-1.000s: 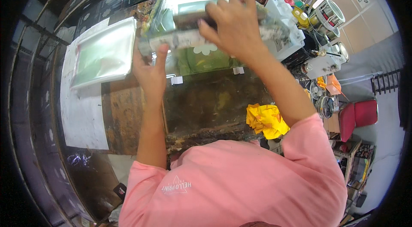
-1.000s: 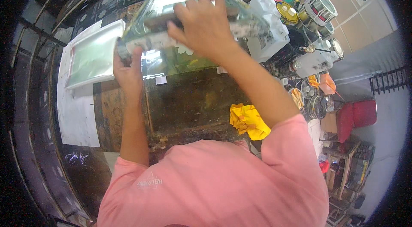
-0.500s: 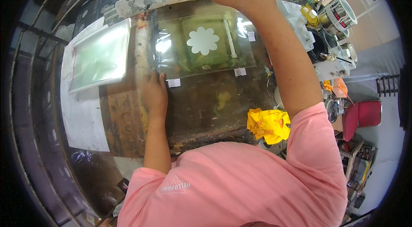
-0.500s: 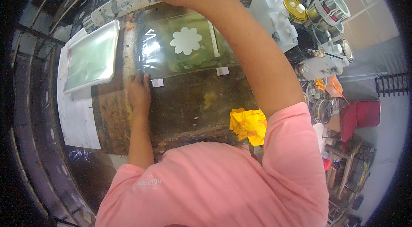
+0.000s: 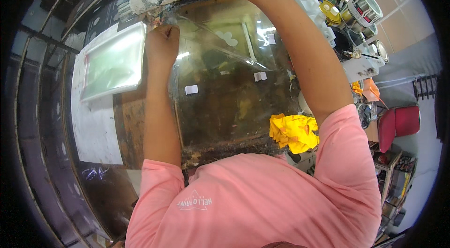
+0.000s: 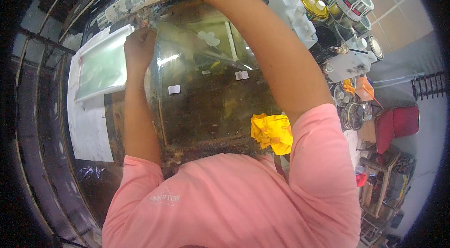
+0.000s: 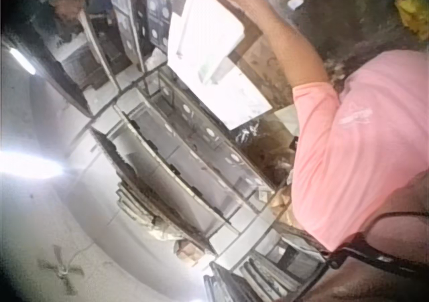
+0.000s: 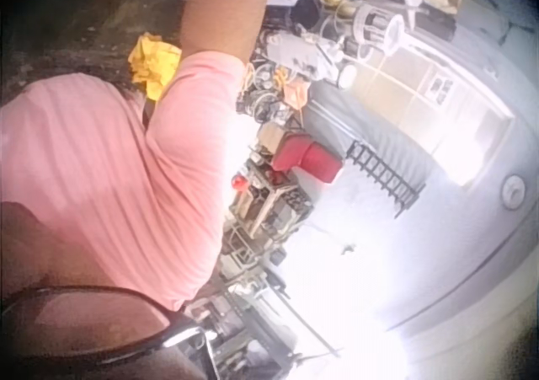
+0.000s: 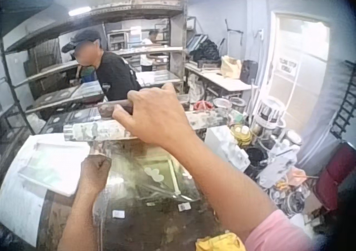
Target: The person performs screen printing by repeatedly pulling a squeegee across a screen to transfer green ink onto a substrate. They periodically lift the screen to reveal a flower-shaped print, then reposition the screen and continue printing.
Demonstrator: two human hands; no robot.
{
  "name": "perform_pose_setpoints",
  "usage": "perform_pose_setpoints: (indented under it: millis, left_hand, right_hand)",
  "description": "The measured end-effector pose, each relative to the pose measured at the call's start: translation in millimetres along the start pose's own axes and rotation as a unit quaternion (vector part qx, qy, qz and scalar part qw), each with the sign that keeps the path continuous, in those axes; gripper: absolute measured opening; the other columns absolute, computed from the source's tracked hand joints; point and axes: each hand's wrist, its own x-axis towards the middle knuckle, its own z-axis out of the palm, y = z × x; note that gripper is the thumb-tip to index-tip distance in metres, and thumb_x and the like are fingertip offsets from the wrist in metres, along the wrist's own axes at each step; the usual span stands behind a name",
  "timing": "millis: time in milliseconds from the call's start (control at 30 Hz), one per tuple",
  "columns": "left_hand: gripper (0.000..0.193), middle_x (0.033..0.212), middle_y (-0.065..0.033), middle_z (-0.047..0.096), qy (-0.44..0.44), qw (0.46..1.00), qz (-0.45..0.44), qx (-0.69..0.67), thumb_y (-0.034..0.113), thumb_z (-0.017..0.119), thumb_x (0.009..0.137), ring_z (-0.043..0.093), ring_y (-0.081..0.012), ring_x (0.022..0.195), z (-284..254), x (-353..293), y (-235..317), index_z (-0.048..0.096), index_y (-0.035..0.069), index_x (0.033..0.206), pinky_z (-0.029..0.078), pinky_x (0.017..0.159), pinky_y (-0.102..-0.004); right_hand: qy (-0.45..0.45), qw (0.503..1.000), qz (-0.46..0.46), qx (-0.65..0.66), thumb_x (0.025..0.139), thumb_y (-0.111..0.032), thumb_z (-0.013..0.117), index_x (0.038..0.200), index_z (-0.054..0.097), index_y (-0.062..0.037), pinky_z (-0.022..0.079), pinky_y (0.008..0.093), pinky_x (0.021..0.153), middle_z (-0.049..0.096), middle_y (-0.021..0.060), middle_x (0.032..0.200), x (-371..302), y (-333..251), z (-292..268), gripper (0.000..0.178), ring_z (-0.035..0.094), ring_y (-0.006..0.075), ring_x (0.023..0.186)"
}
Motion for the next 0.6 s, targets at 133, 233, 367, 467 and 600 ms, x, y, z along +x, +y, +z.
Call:
perform_pose_setpoints:
  millis: [133, 233, 367, 467, 600]
  left_hand:
    - [0.032, 0.072, -0.0192, 0.067, -0.044, 0.997, -0.05, -0.027, 0.029, 0.068, 0.093, 0.064, -0.0269, 0.065, -13.5, -4.1, -21.1, 0.076, -0.002, 0.098, 0.05, 0.066, -0.0378]
    - [0.032, 0.074, -0.0201, 0.07, -0.014, 0.993, -0.082, -0.088, 0.027, 0.067, 0.093, 0.065, -0.0289, 0.066, -12.2, -16.7, -19.8, 0.076, -0.003, 0.095, 0.051, 0.068, -0.0383]
    - [0.032, 0.075, -0.017, 0.072, 0.004, 0.996, -0.035, -0.08, 0.027, 0.069, 0.092, 0.065, -0.0234, 0.068, -9.5, 17.8, -13.8, 0.077, -0.004, 0.099, 0.051, 0.068, -0.0367]
    - [0.034, 0.073, -0.0147, 0.071, 0.047, 0.987, -0.077, -0.132, 0.027, 0.069, 0.092, 0.063, -0.0192, 0.067, -30.3, 36.2, -26.7, 0.076, -0.005, 0.1, 0.05, 0.068, -0.036]
    - [0.034, 0.078, -0.0112, 0.072, -0.016, 0.996, -0.082, -0.014, 0.026, 0.069, 0.095, 0.061, -0.0139, 0.069, -64.5, 7.4, -88.3, 0.077, -0.005, 0.106, 0.049, 0.066, -0.0321]
  right_hand:
    - [-0.007, 1.0, 0.003, -0.001, 0.091, -0.046, 0.055, 0.078, 0.072, -0.0012, 0.045, 0.0517, 0.085, 0.071, 0.0198, 0.075, 2.9, -1.4, -4.8, 0.049, 0.071, 0.0356, 0.075]
    - [-0.003, 1.0, 0.007, 0.011, 0.091, -0.046, 0.055, 0.079, 0.072, -0.001, 0.046, 0.0529, 0.086, 0.072, 0.0205, 0.075, 2.0, 1.8, 0.1, 0.05, 0.071, 0.0362, 0.076]
    - [-0.01, 1.0, 0.006, -0.018, 0.092, -0.046, 0.053, 0.079, 0.072, -0.001, 0.046, 0.0544, 0.087, 0.072, 0.0213, 0.076, 14.7, 5.5, 2.8, 0.051, 0.071, 0.0372, 0.076]
    - [-0.015, 0.999, 0.01, -0.031, 0.092, -0.048, 0.052, 0.079, 0.073, -0.0007, 0.046, 0.0552, 0.088, 0.072, 0.0221, 0.077, 18.3, 7.2, 0.6, 0.053, 0.07, 0.038, 0.076]
    - [0.019, 1.0, 0.003, -0.021, 0.093, -0.048, 0.052, 0.081, 0.073, -0.0001, 0.046, 0.0541, 0.09, 0.072, 0.0213, 0.077, 16.2, 10.3, 5.5, 0.054, 0.07, 0.0378, 0.076]
